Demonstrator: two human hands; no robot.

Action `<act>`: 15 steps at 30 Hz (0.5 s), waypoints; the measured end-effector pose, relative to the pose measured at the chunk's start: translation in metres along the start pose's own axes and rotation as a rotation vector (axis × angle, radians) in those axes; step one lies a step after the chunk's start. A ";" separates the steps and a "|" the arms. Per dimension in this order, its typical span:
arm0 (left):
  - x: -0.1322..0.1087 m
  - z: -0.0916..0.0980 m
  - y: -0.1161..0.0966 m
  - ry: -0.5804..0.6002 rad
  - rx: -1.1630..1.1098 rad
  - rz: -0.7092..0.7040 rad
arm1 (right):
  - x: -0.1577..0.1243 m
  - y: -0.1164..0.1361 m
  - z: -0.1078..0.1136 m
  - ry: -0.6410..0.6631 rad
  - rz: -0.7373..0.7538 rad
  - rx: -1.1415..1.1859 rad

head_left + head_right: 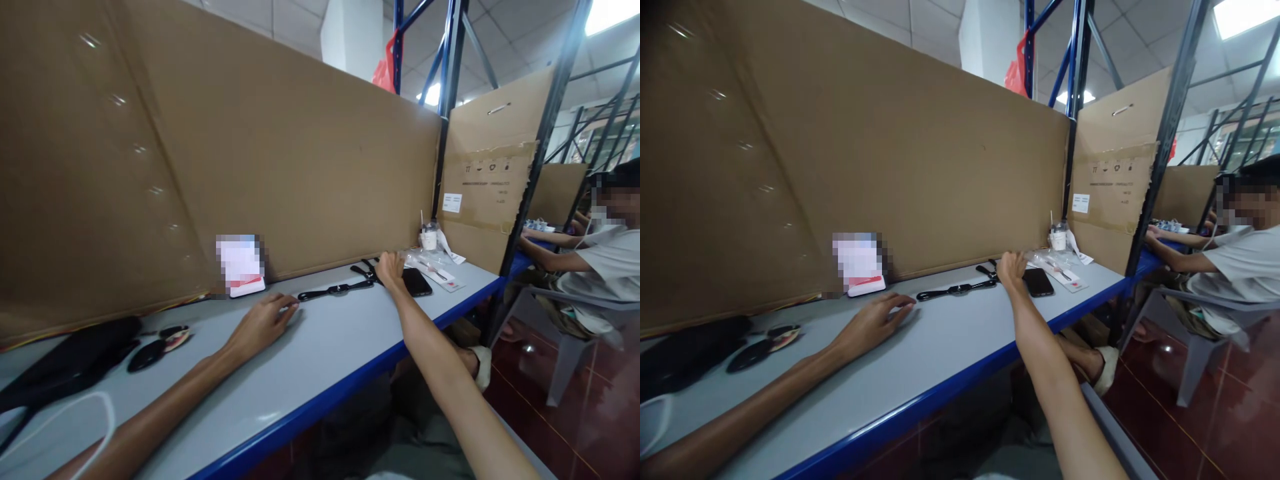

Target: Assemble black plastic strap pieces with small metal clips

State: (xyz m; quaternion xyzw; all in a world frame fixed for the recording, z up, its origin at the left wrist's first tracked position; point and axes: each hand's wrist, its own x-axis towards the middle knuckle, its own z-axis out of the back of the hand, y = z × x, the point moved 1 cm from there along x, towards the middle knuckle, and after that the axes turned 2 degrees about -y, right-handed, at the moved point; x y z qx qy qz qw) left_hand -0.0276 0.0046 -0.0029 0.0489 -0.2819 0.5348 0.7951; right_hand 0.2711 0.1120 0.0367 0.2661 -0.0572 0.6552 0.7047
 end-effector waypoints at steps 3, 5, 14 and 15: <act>-0.001 0.001 -0.005 0.032 -0.002 0.012 | 0.006 -0.018 -0.009 0.107 -0.112 -0.043; -0.001 0.001 -0.008 0.047 -0.003 0.006 | 0.008 -0.022 -0.013 0.152 -0.121 -0.057; -0.001 0.002 -0.010 0.076 -0.014 -0.025 | 0.014 -0.023 -0.015 0.238 -0.178 0.011; -0.002 0.002 -0.011 0.074 -0.015 -0.030 | 0.013 -0.024 -0.016 0.239 -0.176 0.019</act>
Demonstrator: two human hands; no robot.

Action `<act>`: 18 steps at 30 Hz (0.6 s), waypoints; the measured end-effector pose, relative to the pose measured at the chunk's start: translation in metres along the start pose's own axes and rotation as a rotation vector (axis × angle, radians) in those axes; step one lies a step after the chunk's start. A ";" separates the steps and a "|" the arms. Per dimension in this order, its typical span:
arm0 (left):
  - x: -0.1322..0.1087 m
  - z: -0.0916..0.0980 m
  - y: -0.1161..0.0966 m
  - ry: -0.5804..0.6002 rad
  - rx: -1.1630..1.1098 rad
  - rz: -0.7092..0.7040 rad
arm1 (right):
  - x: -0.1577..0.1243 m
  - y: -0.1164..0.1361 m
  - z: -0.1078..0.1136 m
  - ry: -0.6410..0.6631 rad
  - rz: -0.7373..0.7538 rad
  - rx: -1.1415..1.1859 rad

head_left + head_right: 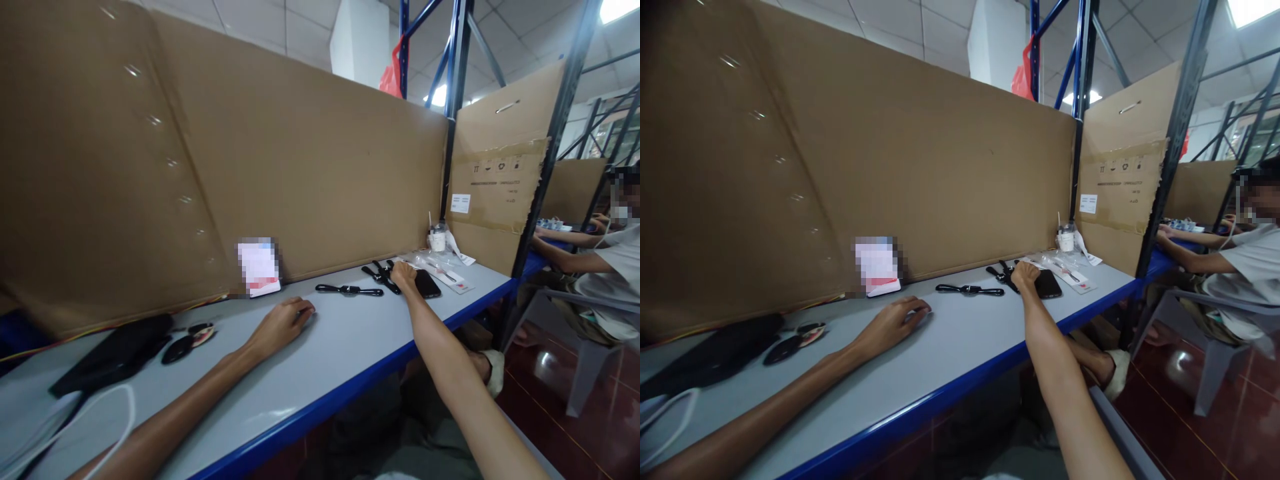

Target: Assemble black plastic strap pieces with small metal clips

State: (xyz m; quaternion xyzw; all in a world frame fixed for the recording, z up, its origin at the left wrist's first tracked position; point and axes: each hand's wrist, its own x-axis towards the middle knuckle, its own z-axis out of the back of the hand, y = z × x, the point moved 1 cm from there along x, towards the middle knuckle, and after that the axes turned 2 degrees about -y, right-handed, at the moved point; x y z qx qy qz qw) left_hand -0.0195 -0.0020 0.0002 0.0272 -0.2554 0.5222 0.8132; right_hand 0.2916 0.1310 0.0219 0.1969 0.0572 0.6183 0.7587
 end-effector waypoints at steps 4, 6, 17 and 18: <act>0.000 0.000 -0.005 0.001 -0.007 -0.006 | -0.002 -0.004 0.001 -0.025 0.012 0.026; 0.000 0.001 -0.006 -0.006 -0.011 0.008 | -0.003 -0.003 0.004 -0.046 0.021 0.029; 0.001 0.022 -0.011 -0.328 0.035 0.051 | -0.040 0.064 -0.003 -0.010 0.695 0.137; 0.002 0.023 -0.012 -0.325 0.076 0.049 | -0.049 0.070 -0.010 0.050 0.779 0.131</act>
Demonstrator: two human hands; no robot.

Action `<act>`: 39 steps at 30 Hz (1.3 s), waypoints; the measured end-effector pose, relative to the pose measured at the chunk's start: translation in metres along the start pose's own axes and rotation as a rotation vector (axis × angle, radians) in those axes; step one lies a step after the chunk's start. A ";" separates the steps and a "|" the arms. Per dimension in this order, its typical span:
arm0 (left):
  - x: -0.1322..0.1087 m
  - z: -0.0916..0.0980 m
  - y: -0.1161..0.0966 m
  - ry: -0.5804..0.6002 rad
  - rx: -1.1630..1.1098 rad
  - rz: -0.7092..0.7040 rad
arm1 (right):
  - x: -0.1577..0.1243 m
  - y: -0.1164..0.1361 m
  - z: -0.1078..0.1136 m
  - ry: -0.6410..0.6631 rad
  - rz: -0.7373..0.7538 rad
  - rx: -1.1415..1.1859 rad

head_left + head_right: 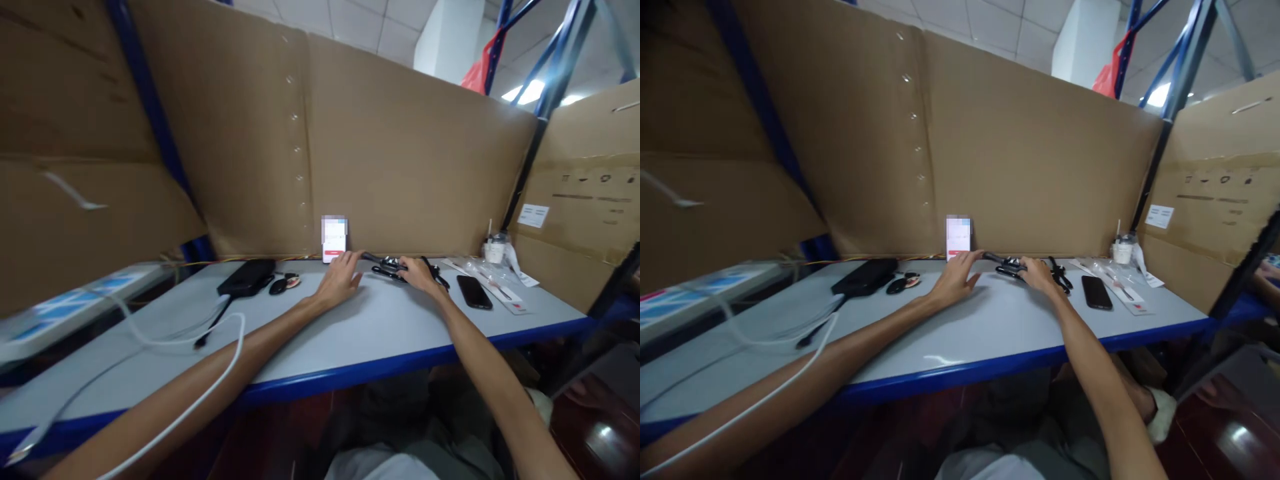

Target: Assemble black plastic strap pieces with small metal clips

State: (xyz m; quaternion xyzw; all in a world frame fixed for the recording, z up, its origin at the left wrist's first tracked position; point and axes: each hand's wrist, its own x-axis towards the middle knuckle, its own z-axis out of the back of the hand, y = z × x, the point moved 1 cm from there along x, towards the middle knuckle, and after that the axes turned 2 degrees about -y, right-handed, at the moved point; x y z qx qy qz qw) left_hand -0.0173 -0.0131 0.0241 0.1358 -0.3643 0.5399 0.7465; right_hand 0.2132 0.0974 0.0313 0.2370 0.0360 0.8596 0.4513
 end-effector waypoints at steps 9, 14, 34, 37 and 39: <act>-0.002 -0.006 0.007 0.378 0.057 -0.014 | -0.003 0.018 -0.024 0.120 0.152 0.217; 0.002 -0.005 0.006 0.320 0.138 -0.074 | 0.001 0.012 -0.030 0.199 0.164 0.357; -0.010 -0.020 -0.012 0.468 0.166 0.116 | -0.024 0.065 -0.020 0.062 0.127 -0.116; -0.012 -0.021 -0.012 0.457 0.178 0.096 | -0.024 0.069 -0.024 0.039 0.092 -0.163; -0.012 -0.021 -0.012 0.455 0.185 0.083 | -0.024 0.072 -0.027 0.036 0.057 -0.182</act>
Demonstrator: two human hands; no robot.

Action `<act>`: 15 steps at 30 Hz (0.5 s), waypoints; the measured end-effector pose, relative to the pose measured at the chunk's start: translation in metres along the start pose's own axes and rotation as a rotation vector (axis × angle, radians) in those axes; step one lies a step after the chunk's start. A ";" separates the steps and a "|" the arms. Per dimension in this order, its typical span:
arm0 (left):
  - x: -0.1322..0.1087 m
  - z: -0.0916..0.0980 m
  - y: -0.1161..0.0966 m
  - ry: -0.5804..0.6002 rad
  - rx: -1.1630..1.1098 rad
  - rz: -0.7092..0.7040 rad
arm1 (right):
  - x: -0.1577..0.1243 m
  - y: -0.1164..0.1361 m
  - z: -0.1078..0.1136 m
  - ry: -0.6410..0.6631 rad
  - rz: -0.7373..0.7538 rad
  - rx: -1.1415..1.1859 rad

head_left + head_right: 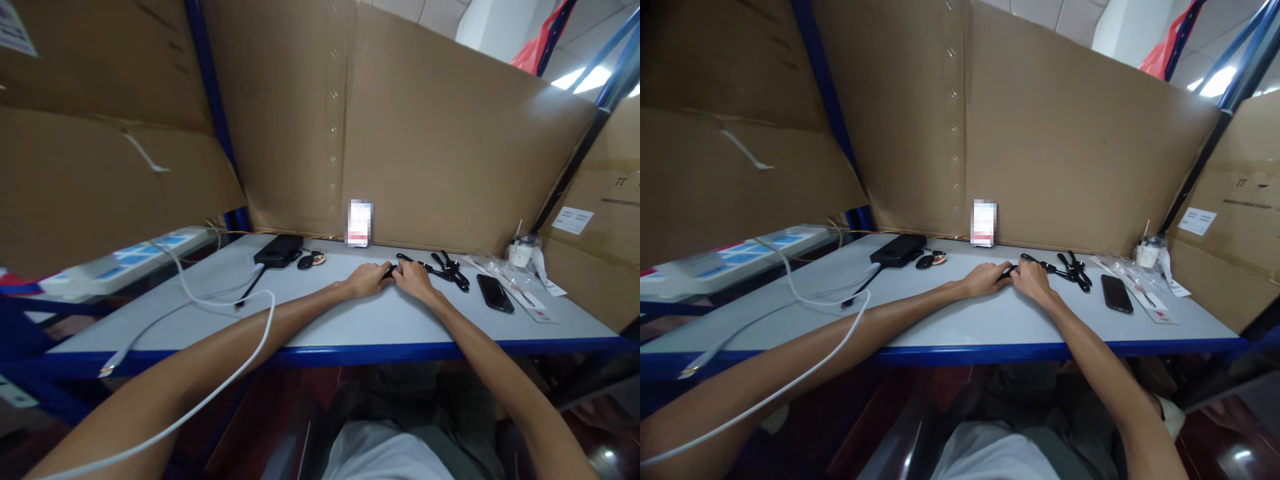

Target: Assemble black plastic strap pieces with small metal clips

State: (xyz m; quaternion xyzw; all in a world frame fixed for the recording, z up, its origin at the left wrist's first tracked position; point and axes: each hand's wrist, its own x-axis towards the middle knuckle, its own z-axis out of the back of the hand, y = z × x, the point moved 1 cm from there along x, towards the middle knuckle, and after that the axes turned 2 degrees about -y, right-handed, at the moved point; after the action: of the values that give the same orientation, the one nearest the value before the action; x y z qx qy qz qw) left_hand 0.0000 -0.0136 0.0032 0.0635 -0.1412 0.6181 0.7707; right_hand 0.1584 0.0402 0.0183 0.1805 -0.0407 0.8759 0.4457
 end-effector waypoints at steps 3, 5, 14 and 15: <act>0.000 0.000 0.000 0.001 0.011 -0.021 | 0.001 0.002 -0.003 0.023 -0.029 0.013; 0.000 0.000 0.001 0.008 0.015 -0.034 | 0.002 0.001 -0.004 0.031 -0.027 0.028; 0.013 0.004 0.014 0.083 -0.172 -0.049 | -0.002 -0.011 0.005 -0.020 0.151 0.085; 0.014 0.005 0.016 0.091 -0.195 -0.055 | -0.002 -0.012 0.006 -0.025 0.176 0.101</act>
State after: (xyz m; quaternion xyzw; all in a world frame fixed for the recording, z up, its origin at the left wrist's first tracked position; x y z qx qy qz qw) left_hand -0.0132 0.0019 0.0107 -0.0362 -0.1638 0.5823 0.7955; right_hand 0.1709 0.0445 0.0220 0.2094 -0.0180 0.9102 0.3569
